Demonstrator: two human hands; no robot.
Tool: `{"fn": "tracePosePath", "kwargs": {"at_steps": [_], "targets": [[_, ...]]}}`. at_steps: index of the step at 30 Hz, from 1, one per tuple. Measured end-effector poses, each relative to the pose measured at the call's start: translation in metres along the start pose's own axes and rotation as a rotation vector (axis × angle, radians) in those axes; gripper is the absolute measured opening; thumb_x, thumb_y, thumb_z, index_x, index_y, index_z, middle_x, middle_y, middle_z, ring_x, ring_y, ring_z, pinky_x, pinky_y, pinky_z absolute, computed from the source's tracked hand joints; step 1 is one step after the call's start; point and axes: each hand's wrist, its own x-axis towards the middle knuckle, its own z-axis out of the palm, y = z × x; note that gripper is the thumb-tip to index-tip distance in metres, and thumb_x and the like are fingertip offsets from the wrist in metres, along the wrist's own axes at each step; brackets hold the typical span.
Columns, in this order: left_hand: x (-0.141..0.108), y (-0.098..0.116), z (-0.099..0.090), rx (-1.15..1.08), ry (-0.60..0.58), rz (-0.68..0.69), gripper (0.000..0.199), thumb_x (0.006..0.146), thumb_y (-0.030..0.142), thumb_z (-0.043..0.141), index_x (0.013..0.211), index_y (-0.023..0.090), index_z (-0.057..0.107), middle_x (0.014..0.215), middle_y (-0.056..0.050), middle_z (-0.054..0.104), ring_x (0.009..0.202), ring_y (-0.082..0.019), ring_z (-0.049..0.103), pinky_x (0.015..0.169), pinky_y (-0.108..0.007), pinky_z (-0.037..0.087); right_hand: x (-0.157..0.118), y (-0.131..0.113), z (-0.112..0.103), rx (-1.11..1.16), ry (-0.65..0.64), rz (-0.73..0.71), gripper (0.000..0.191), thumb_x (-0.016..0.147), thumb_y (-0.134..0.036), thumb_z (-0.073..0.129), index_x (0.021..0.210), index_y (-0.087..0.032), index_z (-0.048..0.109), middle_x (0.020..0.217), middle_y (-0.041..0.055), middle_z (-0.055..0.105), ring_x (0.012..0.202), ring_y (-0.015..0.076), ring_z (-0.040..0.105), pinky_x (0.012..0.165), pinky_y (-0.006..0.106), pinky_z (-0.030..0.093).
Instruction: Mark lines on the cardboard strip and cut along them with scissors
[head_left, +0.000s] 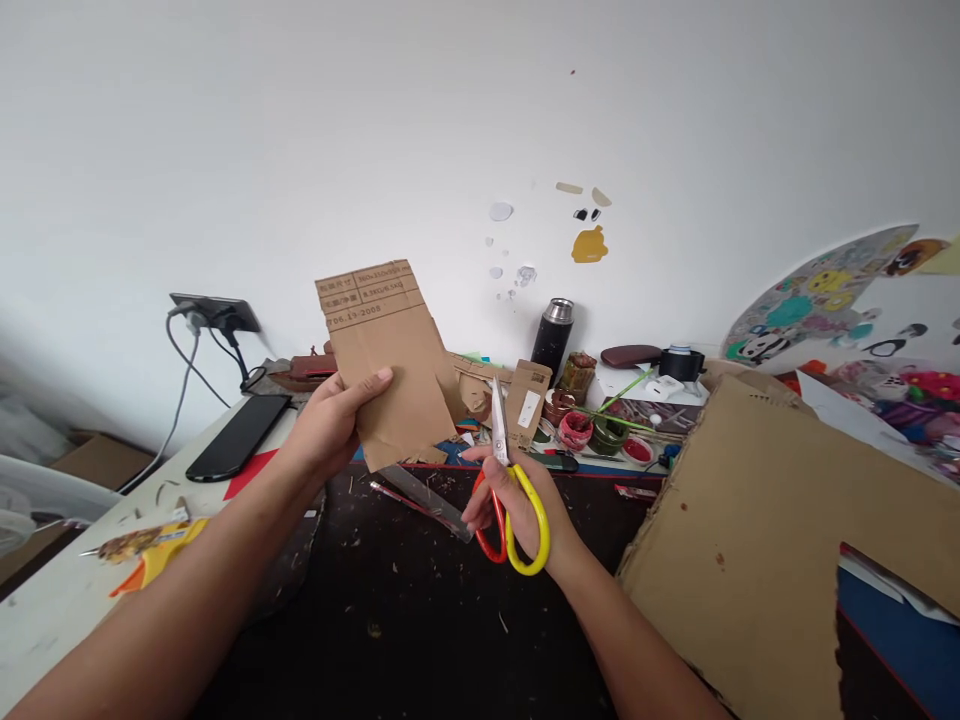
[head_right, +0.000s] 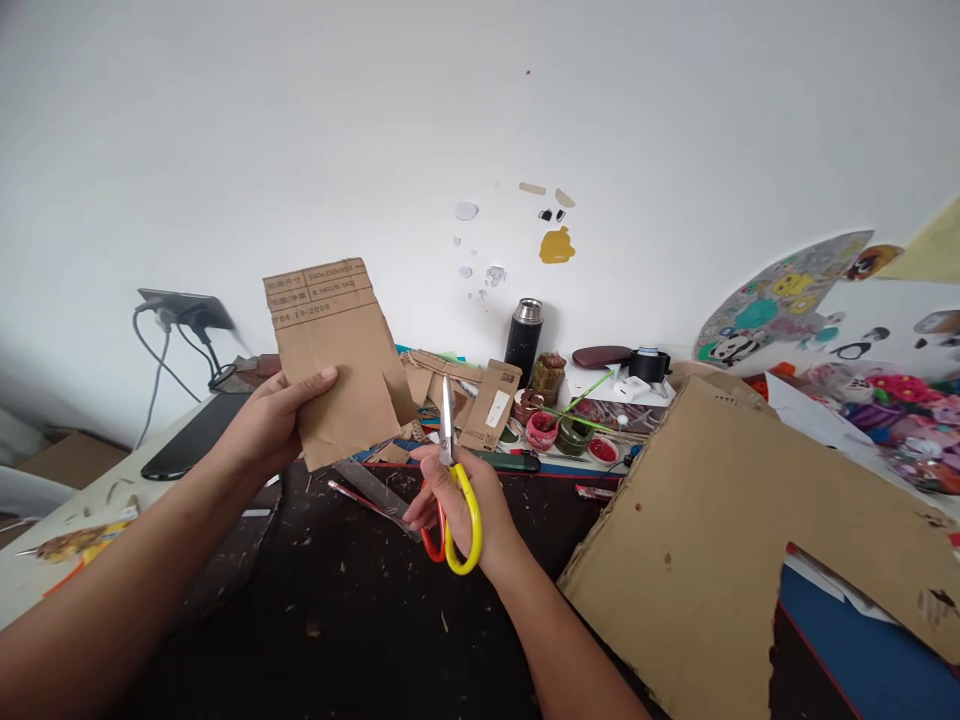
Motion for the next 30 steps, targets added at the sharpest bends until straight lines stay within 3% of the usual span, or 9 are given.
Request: {"fn": "tracePosePath", "kwargs": {"at_steps": [5, 9, 13, 21, 25, 30], "targets": [[-0.001, 0.002, 0.002, -0.025, 0.066, 0.024, 0.054, 0.064, 0.039, 0.100, 0.109, 0.016, 0.080, 0.107, -0.014, 0.086, 0.099, -0.039, 0.084, 0.079, -0.043, 0.073, 0.000, 0.008, 0.005, 0.025, -0.094, 0.060, 0.103, 0.068, -0.101, 0.074, 0.122, -0.014, 0.073, 0.067, 0.0070, 0.078, 0.051, 0.0200, 0.072, 0.055, 0.030, 0.057], [-0.004, 0.003, 0.004, -0.028, 0.057, 0.007, 0.056, 0.064, 0.040, 0.100, 0.109, 0.015, 0.079, 0.105, -0.014, 0.086, 0.097, -0.040, 0.084, 0.078, -0.044, 0.074, 0.000, 0.011, 0.009, 0.046, -0.189, 0.093, 0.106, 0.057, -0.096, 0.085, 0.122, -0.014, 0.072, 0.077, 0.0079, 0.080, 0.066, 0.0235, 0.078, 0.068, 0.034, 0.061], [-0.005, 0.003, 0.005, -0.001, 0.048, -0.006, 0.059, 0.061, 0.043, 0.102, 0.108, 0.014, 0.079, 0.101, -0.015, 0.086, 0.093, -0.040, 0.084, 0.075, -0.045, 0.074, -0.002, 0.010, 0.012, 0.057, -0.217, 0.127, 0.104, 0.056, -0.094, 0.088, 0.121, -0.015, 0.071, 0.082, 0.0075, 0.080, 0.076, 0.0244, 0.080, 0.076, 0.036, 0.062], [-0.012, 0.006, 0.007, 0.056, 0.006, 0.011, 0.061, 0.063, 0.047, 0.103, 0.109, 0.015, 0.079, 0.103, -0.013, 0.087, 0.096, -0.039, 0.084, 0.078, -0.043, 0.073, -0.004, 0.008, 0.009, -0.039, -0.233, 0.122, 0.102, 0.067, -0.099, 0.076, 0.127, -0.016, 0.068, 0.081, 0.0050, 0.078, 0.050, 0.0178, 0.070, 0.047, 0.025, 0.049], [-0.014, 0.012, 0.006, 0.056, 0.025, 0.016, 0.060, 0.064, 0.049, 0.104, 0.109, 0.019, 0.078, 0.108, -0.010, 0.088, 0.101, -0.039, 0.084, 0.080, -0.041, 0.073, -0.006, 0.009, 0.007, -0.076, -0.258, 0.102, 0.088, 0.081, -0.090, 0.075, 0.131, -0.017, 0.069, 0.084, 0.0054, 0.079, 0.043, 0.0143, 0.065, 0.042, 0.023, 0.045], [-0.015, 0.014, 0.007, 0.081, -0.008, -0.045, 0.063, 0.060, 0.050, 0.106, 0.107, 0.017, 0.079, 0.102, -0.011, 0.088, 0.100, -0.041, 0.083, 0.078, -0.043, 0.073, -0.006, 0.008, 0.007, -0.084, -0.247, 0.078, 0.088, 0.083, -0.089, 0.074, 0.132, -0.016, 0.070, 0.079, 0.0038, 0.078, 0.040, 0.0119, 0.059, 0.040, 0.022, 0.043]]}}
